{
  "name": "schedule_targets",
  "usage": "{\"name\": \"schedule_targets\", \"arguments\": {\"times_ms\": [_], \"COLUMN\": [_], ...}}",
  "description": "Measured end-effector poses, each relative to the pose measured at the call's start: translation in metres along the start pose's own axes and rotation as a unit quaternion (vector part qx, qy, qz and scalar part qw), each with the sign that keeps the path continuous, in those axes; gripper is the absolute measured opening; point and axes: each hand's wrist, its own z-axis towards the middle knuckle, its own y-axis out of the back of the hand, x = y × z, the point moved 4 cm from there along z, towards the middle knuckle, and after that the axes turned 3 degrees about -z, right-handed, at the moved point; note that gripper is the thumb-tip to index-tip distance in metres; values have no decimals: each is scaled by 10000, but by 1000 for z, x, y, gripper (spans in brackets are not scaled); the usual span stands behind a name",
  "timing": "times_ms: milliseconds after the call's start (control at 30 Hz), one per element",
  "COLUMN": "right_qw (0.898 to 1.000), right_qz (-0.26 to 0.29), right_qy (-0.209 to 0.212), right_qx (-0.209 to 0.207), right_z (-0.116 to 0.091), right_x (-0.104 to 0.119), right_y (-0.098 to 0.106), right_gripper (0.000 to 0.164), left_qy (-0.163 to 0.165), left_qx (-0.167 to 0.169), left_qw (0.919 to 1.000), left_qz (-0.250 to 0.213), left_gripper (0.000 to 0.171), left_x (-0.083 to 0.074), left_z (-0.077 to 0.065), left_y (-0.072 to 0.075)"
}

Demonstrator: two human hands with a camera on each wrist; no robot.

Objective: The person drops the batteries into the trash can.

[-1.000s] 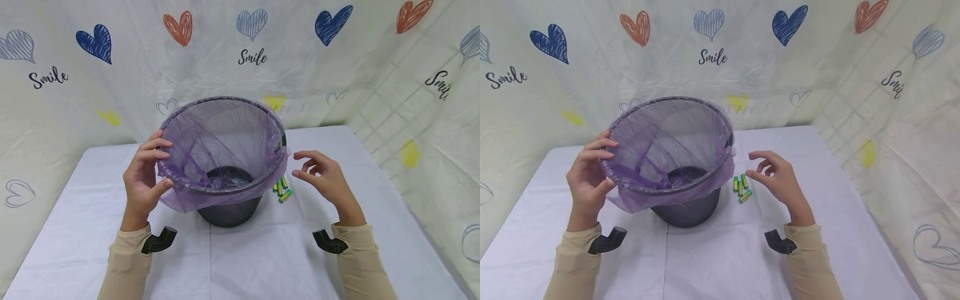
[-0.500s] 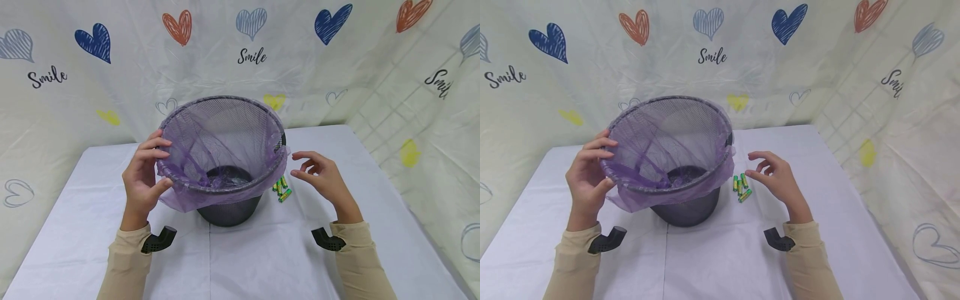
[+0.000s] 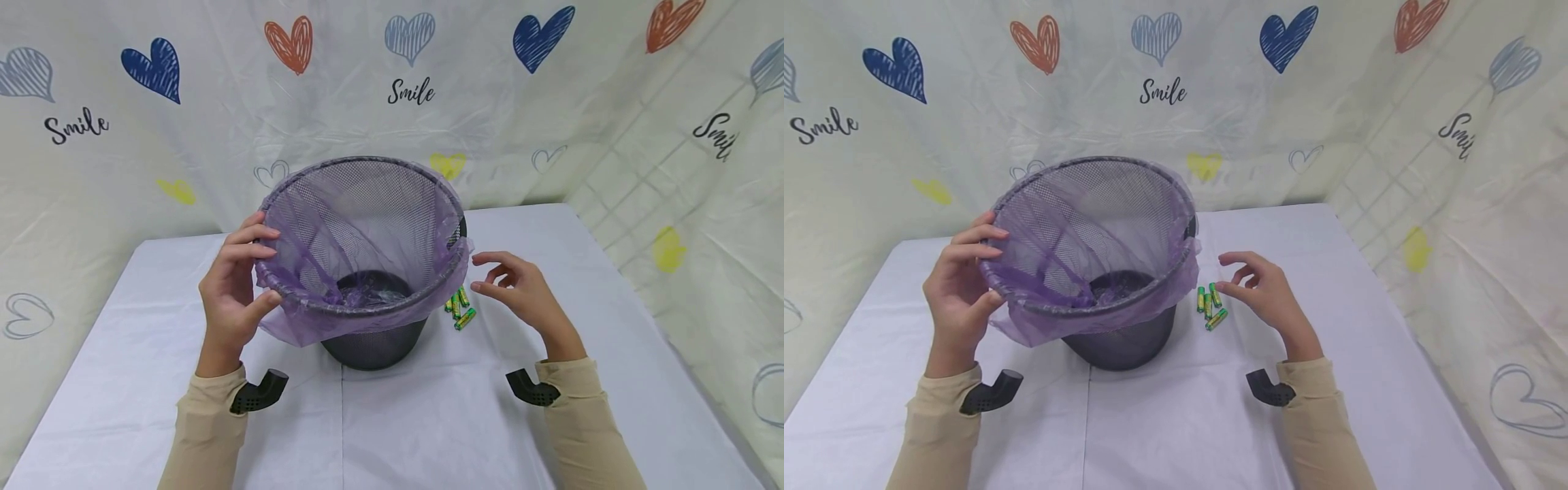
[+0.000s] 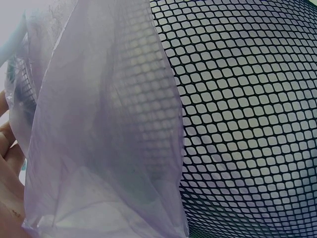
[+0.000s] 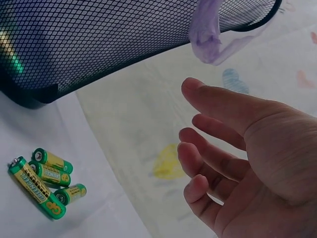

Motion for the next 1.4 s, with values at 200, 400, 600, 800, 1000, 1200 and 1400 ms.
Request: {"name": "schedule_targets", "arguments": {"times_ms": [200, 400, 600, 800, 1000, 1200, 1400], "right_qw": [9997, 9988, 9984, 9983, 9977, 9978, 9973], "right_qz": [-69, -114, -138, -108, -113, -5, 29], "right_qy": [-74, -214, -289, -345, -419, -364, -403], "right_qx": [218, 422, 459, 465, 520, 562, 617], "right_z": [1, 2, 3, 7, 9, 10, 11], "right_x": [-4, -9, -10, -32, -57, -65, -71], "right_y": [-4, -8, -9, -14, -20, -24, -29], "right_gripper": [39, 39, 40, 39, 41, 42, 44], "left_qy": [10, 21, -34, -59, -42, -28, -41], "left_qx": [0, -21, -45, -37, -50, -55, -41], "left_qw": [10000, 10000, 10000, 10000, 10000, 10000, 10000], "left_qz": [19, 62, 1, 13, 16, 5, 2], "left_gripper": [51, 51, 51, 51, 50, 50, 50], "left_x": [-1, 0, 0, 0, -1, -1, 0], "left_z": [0, 0, 1, 1, 1, 1, 1], "left_y": [0, 1, 0, 0, 0, -1, 0]}}
